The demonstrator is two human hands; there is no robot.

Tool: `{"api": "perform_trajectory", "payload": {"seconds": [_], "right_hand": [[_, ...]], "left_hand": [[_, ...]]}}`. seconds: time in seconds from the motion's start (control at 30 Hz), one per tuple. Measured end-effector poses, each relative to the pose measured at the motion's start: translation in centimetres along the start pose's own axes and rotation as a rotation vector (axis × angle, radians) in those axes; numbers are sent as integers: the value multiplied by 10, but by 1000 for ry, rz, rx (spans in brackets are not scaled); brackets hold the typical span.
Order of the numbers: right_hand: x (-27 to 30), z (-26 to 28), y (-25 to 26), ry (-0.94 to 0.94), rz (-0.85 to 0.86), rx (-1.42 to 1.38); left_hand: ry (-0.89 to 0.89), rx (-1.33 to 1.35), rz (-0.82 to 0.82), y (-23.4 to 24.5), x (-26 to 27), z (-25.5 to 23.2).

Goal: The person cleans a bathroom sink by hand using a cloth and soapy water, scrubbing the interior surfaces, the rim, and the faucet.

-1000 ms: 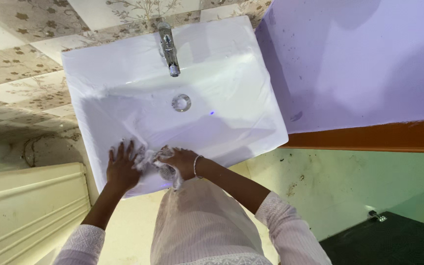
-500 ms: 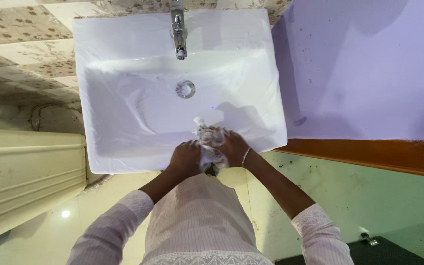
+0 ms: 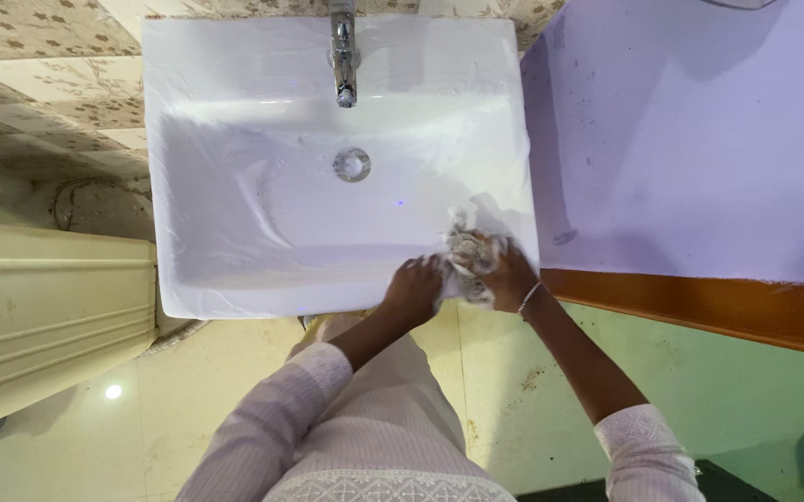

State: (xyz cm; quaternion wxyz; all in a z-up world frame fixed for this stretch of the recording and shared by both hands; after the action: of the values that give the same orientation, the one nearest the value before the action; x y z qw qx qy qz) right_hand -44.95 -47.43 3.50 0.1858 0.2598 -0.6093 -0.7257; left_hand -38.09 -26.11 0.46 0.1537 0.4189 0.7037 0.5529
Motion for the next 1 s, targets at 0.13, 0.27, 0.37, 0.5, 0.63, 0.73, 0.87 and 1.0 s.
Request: {"api": "perform_trajectory", "payload": {"seconds": [0.13,0.27,0.37,0.5,0.63,0.73,0.87,1.0], "right_hand": [[-71,51,-40,27,8,-146],[-186,124,-64,68,-4,-230],[-275,175,-66,21,208,-361],[-307,192,-69,105,193,-250],[-245,164,-74,-21,124,-312],[-164,134,-53,-187,-257,-262],[-74,87,-32,-549,-224,208],[-30,50,-30,-853,133,456]], "left_hand": [[113,-122,-146,1,63,83],[289,-258,-76,26,135,181],[493,-399,8,54,180,240],[358,-168,-352,85,209,269],[427,-239,-433,111,207,254],[526,-308,-470,108,196,255],[746,-174,-377,104,181,279],[1039,45,-239,120,151,299]]}}
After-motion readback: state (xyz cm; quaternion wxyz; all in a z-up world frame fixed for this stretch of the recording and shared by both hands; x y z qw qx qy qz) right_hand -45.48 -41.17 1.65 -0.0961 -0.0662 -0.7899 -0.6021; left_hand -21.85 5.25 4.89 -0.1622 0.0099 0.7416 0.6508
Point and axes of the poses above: each hand's wrist, its own x-axis away from the middle knuckle, its own y-axis out of the back of the hand, z = x × y, the point moved 1 cm from there along -x, towards the middle knuckle, and after that the axes turned 14 degrees about y, right-handed, at the moved point
